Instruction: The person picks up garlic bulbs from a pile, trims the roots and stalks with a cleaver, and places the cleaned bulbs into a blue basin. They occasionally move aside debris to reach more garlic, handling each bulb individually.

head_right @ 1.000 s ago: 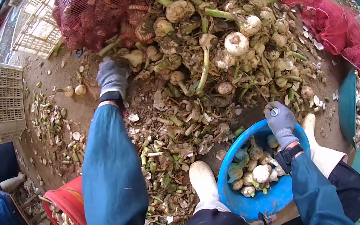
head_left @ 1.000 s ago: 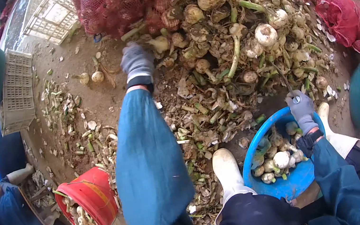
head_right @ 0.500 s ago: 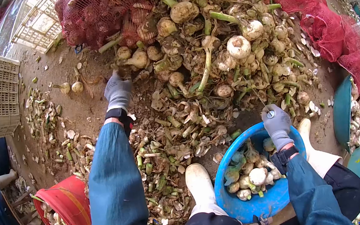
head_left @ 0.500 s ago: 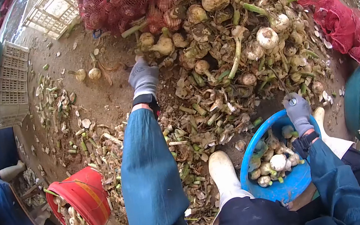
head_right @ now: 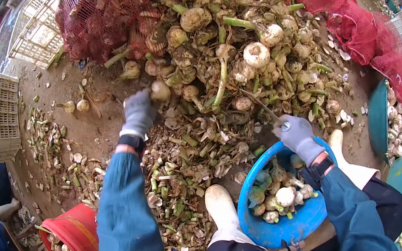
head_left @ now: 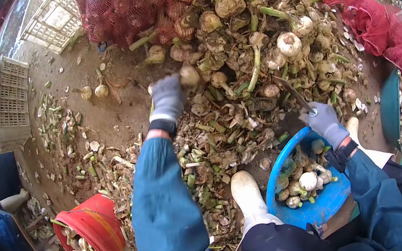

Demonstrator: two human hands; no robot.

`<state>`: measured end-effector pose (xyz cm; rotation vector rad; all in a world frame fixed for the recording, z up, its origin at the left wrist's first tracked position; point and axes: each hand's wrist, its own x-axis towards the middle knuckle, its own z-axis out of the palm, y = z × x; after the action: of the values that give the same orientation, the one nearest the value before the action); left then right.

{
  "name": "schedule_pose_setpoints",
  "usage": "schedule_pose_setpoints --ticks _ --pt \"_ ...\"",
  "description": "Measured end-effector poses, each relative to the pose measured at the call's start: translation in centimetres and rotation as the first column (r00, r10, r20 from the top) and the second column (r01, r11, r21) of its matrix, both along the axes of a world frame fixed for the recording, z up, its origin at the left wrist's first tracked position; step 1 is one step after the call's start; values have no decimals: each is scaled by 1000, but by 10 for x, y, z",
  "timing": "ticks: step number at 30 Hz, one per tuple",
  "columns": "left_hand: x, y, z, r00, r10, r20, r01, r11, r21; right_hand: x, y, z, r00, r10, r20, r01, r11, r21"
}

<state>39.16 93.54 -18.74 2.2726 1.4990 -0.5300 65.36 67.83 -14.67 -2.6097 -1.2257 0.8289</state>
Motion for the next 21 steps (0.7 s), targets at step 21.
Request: schedule_pose_setpoints --ticks 21 --pt "-34 -173 -1 934 92 346 64 908 -415 -124 35 31 744 665 65 -643 687 338"
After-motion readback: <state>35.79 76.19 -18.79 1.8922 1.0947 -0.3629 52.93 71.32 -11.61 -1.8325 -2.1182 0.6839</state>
